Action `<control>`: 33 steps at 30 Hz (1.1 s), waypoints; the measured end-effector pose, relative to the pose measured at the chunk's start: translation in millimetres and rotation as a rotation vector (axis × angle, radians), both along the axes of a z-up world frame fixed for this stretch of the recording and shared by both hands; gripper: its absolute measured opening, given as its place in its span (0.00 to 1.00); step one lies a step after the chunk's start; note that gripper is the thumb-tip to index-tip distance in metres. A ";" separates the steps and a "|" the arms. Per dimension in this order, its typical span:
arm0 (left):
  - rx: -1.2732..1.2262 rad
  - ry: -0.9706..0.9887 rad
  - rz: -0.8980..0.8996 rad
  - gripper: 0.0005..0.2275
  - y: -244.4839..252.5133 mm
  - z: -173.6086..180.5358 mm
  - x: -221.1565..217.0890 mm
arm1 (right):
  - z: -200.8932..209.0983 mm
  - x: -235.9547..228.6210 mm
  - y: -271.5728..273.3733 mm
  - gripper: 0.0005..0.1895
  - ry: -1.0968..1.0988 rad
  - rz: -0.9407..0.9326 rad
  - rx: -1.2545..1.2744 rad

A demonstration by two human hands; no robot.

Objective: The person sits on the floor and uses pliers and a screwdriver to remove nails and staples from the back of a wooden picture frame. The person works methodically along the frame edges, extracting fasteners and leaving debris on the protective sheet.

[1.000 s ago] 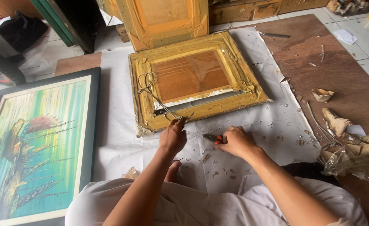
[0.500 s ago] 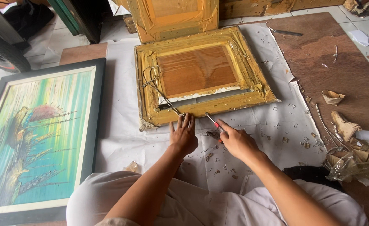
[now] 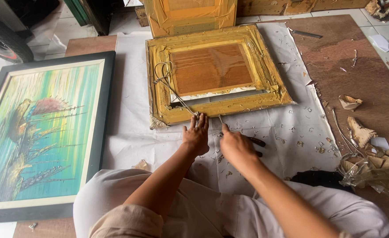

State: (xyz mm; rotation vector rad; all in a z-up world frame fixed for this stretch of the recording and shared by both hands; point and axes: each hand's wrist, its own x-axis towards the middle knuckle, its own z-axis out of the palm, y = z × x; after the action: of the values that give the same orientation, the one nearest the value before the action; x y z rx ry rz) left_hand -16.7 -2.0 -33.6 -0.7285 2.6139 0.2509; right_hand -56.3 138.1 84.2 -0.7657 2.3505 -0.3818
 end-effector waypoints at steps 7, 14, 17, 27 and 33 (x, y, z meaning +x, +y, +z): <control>-0.029 -0.005 -0.010 0.52 -4.3 -11.3 -5.0 | -83.5 -6.8 -5.6 0.32 -0.247 -0.395 -0.318; -0.031 0.031 0.000 0.54 0.3 -9.2 -2.9 | -126.5 -15.4 -6.8 0.22 -0.349 -0.516 -0.407; -0.007 0.059 0.012 0.53 -1.2 -11.5 -1.8 | -152.5 -23.1 -1.3 0.18 -1.261 -0.908 -0.801; 0.559 0.590 0.480 0.15 -25.7 -89.5 -51.5 | -82.2 -8.2 -10.8 0.30 -0.349 -0.208 -0.342; 0.490 0.852 0.997 0.15 -64.6 10.9 25.3 | -141.9 -71.1 64.3 0.18 0.341 0.074 0.129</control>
State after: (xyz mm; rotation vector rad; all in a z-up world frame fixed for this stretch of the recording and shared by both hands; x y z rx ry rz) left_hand 8.6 -66.6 -22.6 -1.9732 2.3671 1.7189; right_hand -127.4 202.4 -57.7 -0.9113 2.6211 -0.0692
